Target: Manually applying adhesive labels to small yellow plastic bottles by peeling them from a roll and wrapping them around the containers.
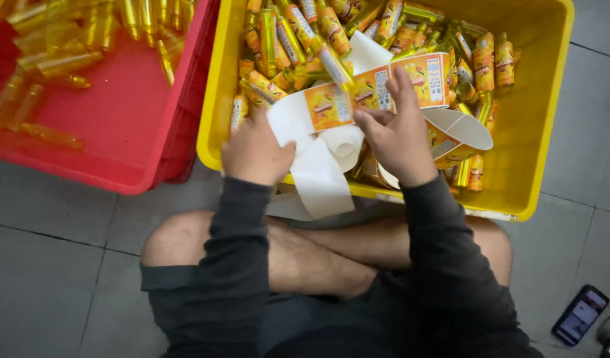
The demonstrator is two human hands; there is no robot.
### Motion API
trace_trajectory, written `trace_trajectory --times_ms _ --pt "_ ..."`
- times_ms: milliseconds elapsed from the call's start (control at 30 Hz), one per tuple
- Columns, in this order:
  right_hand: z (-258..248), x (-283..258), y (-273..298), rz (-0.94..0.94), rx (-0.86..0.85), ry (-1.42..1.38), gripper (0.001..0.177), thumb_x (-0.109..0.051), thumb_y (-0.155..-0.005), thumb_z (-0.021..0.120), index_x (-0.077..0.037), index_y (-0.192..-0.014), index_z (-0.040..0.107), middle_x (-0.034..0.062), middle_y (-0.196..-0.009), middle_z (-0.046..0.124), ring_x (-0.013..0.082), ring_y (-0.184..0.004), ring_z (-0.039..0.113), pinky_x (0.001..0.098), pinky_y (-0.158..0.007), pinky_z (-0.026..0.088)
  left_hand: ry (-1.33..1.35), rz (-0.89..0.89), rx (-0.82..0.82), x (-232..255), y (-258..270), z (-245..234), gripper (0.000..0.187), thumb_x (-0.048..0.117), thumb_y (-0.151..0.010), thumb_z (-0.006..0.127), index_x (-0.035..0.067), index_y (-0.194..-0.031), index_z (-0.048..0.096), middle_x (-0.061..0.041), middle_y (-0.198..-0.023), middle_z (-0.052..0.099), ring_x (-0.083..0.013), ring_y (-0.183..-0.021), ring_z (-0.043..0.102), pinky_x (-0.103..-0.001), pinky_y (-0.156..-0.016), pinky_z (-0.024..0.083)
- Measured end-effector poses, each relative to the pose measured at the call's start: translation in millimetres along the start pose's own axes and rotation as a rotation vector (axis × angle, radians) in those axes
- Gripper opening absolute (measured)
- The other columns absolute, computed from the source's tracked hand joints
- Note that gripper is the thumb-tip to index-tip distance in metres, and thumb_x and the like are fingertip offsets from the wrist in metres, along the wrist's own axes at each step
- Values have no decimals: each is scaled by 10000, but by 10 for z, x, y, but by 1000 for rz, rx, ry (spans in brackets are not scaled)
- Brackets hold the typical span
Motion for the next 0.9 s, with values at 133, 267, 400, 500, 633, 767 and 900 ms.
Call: trace_trajectory --times_ms 133,267,400,500,633,767,900 --pt "38 -39 271 64 -4 175 768 -19 -935 777 13 -1552 322 396 -1482 389 506 -1148 654 504 -934 606 55 3 -237 105 92 53 745 492 -829 646 282 -1490 374 -129 -1295 657 -361 -1226 634 -583 -963 476" --pt "61 62 545 358 -64 -16 699 -301 -987 630 -40 -1547 304 279 -1174 661 369 -912 745 429 -750 640 439 164 -209 518 462 -478 819 353 -851 728 203 -1541 314 -248 -1435 557 -455 -1339 531 -560 -1101 434" --pt "184 -8 770 590 -172 -636 602 -592 -974 474 -235 -1455 530 169 -1158 732 332 -1037 746 520 -903 609 639 268 -384 688 855 -816 952 321 -820 766 190 -1581 210 -266 -1479 519 -439 -1419 454 -510 -1174 380" --pt "193 -553 651 335 -6 -769 431 -310 -982 611 -249 -1377 451 168 -1283 693 366 -1032 755 569 -809 661 565 338 -473 606 931 -824 952 362 -821 766 213 -1582 214 -282 -1481 505 -437 -1415 457 -513 -1167 386" --pt "91 -759 691 154 206 -1021 453 56 -1011 537 -166 -1390 428 164 -1388 560 298 -1126 640 412 -994 546 474 538 -329 367 982 -782 891 294 -723 810 133 -1480 369 -211 -1280 662 -392 -1050 702 -452 -855 554" --pt "150 -864 878 -86 251 -459 563 122 -936 567 -138 -1407 402 183 -1364 548 263 -1192 576 365 -1069 519 516 436 -227 254 909 -799 954 538 -627 862 72 -1394 539 -118 -1132 709 -287 -949 718 -365 -820 564" --pt "291 -657 1137 -229 227 -196 634 25 -874 836 -97 -1359 446 145 -1280 598 243 -1145 666 346 -946 619 718 392 -416 487 951 -817 828 707 -787 620 78 -1325 646 -135 -1136 769 -322 -1130 723 -453 -969 551"
Point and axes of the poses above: each hand's wrist, its own y-axis away from the middle knuckle, its own z-axis out of the palm, x = y × z, the point moved 5 cm from there along -y, towards the middle knuckle
